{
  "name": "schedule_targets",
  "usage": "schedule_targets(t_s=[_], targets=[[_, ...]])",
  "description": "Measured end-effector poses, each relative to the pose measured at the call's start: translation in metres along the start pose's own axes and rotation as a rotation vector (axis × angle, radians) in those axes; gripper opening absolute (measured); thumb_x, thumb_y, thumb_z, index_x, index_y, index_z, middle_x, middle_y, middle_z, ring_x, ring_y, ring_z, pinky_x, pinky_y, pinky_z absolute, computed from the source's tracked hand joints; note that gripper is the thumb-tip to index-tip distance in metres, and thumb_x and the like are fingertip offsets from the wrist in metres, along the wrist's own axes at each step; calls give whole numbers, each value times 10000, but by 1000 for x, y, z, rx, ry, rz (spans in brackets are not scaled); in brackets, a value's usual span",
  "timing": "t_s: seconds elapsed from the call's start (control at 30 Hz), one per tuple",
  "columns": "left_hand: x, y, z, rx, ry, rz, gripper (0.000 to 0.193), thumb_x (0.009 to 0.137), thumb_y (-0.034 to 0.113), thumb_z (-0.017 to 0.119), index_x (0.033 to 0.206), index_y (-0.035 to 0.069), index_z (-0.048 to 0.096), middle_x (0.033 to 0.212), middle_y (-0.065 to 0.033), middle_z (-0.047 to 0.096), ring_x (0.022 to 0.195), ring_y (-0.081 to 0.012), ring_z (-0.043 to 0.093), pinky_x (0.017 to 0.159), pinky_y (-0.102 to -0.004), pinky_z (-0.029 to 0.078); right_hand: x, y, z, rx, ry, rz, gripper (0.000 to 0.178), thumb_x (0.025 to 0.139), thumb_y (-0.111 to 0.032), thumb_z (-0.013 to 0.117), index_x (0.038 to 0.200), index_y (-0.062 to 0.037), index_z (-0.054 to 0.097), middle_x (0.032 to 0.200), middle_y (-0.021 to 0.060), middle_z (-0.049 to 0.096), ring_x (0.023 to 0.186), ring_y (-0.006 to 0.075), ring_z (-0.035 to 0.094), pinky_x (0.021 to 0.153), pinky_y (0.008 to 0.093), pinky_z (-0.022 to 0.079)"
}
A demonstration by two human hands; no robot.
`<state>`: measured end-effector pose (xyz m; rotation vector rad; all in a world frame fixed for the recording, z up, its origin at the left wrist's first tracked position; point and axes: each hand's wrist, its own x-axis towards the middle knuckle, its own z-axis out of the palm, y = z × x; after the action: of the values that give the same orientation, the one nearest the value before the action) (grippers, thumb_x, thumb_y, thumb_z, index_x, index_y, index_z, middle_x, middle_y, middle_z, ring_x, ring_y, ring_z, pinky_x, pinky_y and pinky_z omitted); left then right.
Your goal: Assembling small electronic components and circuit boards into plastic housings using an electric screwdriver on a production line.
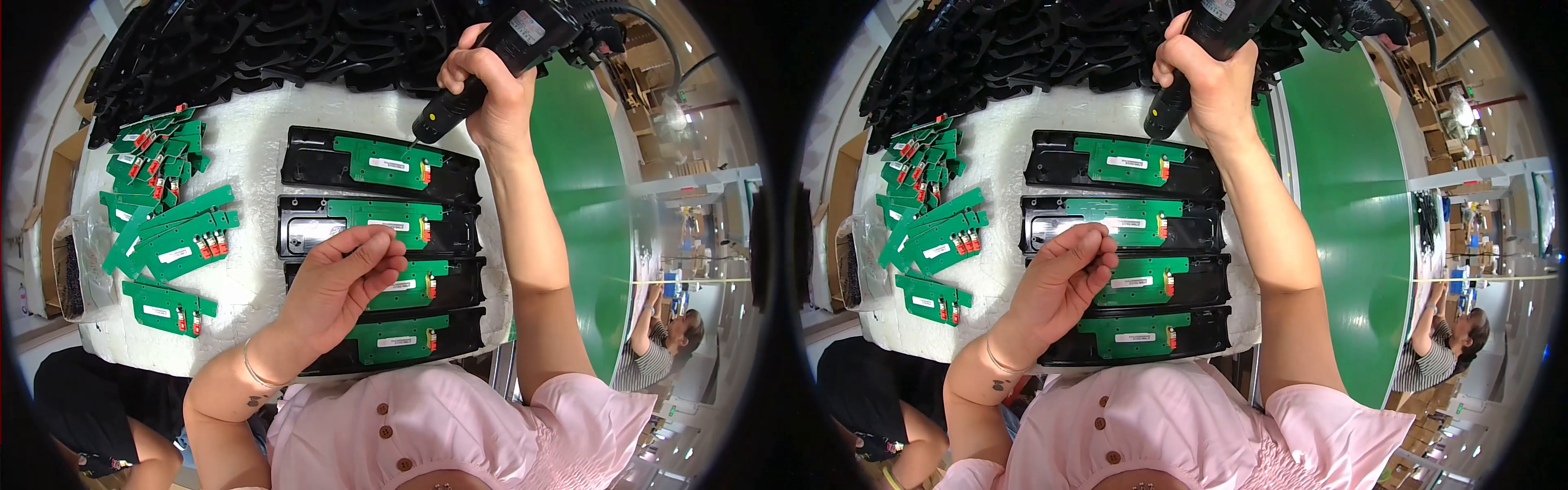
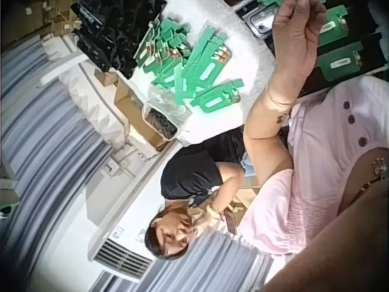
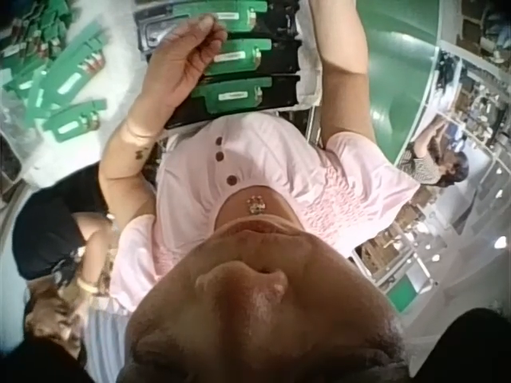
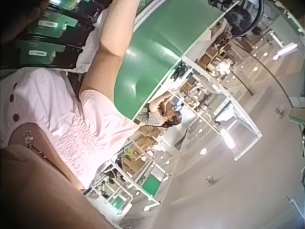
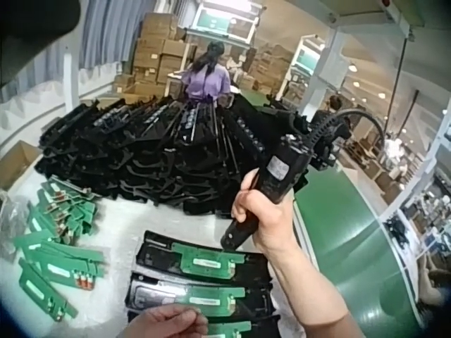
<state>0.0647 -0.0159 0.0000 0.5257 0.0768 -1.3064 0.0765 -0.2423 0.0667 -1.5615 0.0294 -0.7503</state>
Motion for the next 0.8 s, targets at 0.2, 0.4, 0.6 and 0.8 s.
schedule_targets(t_s=[0.2, 0.4, 0.6, 0.8], targets=[[0, 2, 1, -38, 82, 42, 167, 876, 131, 540, 1005, 28, 568, 912, -52, 614, 830, -109, 601, 737, -199, 519, -46, -68, 14, 373, -314, -217, 314, 669, 38, 525, 955, -65, 452, 574, -75, 414, 515, 59, 434, 556, 232, 338], [1, 0, -4, -139, -42, 47, 167, 880, 168, 537, 968, 29, 571, 882, -44, 613, 794, -96, 602, 699, -183, 524, -76, -102, 28, 280, -369, -210, 299, 686, -67, 658, 889, -134, 449, 553, -78, 541, 464, 27, 520, 453, 145, 387], [0, -3, -7, -211, -161, -1, 217, 896, 215, 511, 976, 19, 560, 908, -62, 605, 805, -113, 596, 731, -204, 520, -80, -102, 30, 272, -407, -206, 266, 717, -87, 642, 889, -144, 447, 562, -79, 538, 467, 25, 516, 446, 148, 384], [-3, -6, 11, -149, 19, -181, 444, 959, 250, 331, 1242, -90, 365, 1233, -248, 433, 1096, -312, 497, 940, -309, 435, -63, -62, 26, 260, -112, -179, 234, 692, 41, 537, 898, -23, 447, 590, 54, 471, 456, 124, 442, 462, 266, 397]])
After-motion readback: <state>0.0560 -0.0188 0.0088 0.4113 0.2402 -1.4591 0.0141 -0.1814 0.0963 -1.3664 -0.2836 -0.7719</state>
